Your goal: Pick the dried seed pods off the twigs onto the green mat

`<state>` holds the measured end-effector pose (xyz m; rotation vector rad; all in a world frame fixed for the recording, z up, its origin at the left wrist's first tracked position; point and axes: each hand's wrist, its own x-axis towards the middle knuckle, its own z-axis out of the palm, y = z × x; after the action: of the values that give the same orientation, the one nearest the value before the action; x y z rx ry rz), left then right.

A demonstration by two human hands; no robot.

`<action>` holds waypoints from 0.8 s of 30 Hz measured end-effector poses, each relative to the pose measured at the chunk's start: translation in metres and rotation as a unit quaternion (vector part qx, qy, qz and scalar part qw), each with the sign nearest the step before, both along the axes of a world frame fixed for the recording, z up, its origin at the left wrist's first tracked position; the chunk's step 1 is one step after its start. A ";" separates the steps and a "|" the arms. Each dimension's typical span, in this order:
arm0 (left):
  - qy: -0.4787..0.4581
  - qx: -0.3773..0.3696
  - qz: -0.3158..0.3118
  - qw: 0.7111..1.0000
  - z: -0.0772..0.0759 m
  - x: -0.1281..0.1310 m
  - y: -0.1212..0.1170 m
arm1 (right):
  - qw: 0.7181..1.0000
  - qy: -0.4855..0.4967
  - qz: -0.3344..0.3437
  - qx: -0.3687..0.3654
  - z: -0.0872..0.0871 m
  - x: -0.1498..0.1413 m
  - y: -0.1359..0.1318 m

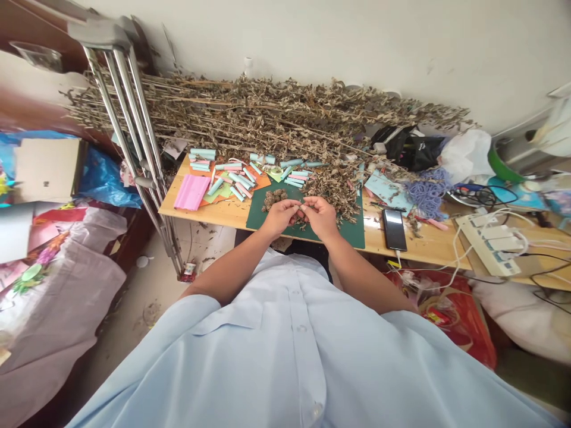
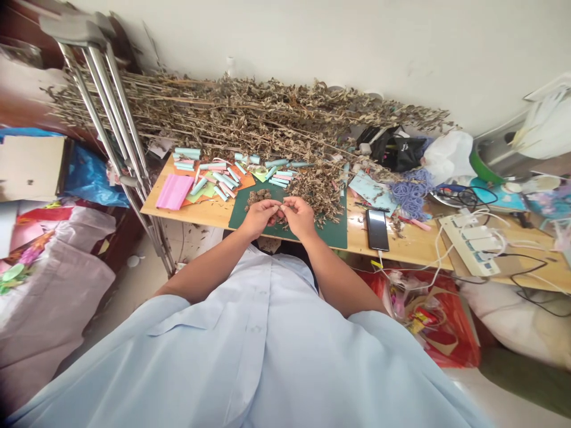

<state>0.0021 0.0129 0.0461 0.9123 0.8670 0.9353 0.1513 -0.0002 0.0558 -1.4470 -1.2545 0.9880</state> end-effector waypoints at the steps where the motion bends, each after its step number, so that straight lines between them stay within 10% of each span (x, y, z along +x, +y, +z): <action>1: 0.001 0.003 -0.006 1.000 0.001 0.000 0.000 | 1.000 -0.004 -0.002 0.001 -0.001 0.001 0.000; 24: -0.025 0.019 0.022 0.999 -0.007 -0.001 0.004 | 0.998 0.056 -0.033 0.003 -0.011 0.009 0.006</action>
<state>0.0013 0.0172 0.0396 0.9030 0.8323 1.0118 0.1600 0.0058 0.0447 -1.4002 -1.1201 1.0067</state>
